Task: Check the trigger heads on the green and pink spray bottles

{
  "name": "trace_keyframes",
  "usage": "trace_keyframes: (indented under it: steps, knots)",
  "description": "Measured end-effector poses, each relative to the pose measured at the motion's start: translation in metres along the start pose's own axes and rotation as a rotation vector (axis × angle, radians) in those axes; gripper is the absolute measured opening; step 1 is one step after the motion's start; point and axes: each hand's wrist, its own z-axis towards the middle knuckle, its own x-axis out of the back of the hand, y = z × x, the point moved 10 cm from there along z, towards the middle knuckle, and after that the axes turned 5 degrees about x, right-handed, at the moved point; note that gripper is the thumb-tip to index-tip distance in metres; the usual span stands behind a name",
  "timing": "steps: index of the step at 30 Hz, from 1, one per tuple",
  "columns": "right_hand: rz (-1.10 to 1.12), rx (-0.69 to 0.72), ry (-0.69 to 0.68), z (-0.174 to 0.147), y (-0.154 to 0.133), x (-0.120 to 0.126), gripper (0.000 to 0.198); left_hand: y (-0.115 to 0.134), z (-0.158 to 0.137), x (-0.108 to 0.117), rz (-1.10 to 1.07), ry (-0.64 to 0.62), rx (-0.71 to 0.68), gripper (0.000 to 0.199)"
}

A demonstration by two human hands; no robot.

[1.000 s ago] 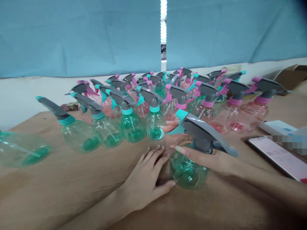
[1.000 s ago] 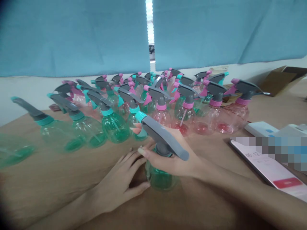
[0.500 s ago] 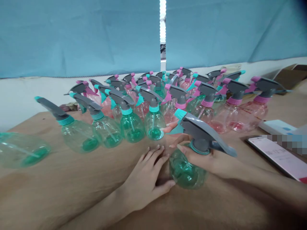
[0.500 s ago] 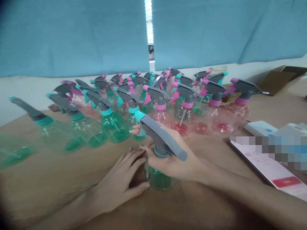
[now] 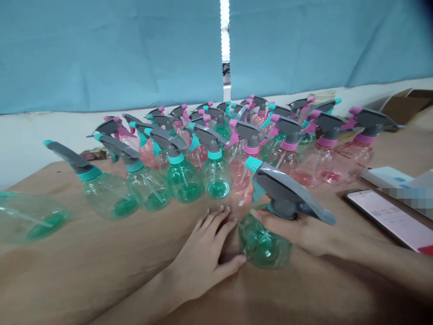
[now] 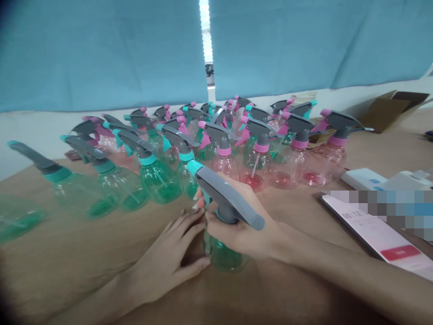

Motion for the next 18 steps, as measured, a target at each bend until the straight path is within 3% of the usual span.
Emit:
trace_keyframes:
  steps: [8,18]
  knots:
    - [-0.068,-0.032,-0.092,-0.004,0.012,-0.011,0.047,0.0,-0.001,0.0,-0.004,0.014,-0.014,0.06]
    - [-0.123,0.024,-0.073,-0.002,0.02,-0.012,0.056,0.0,-0.001,0.002,-0.033,0.043,-0.021,0.062]
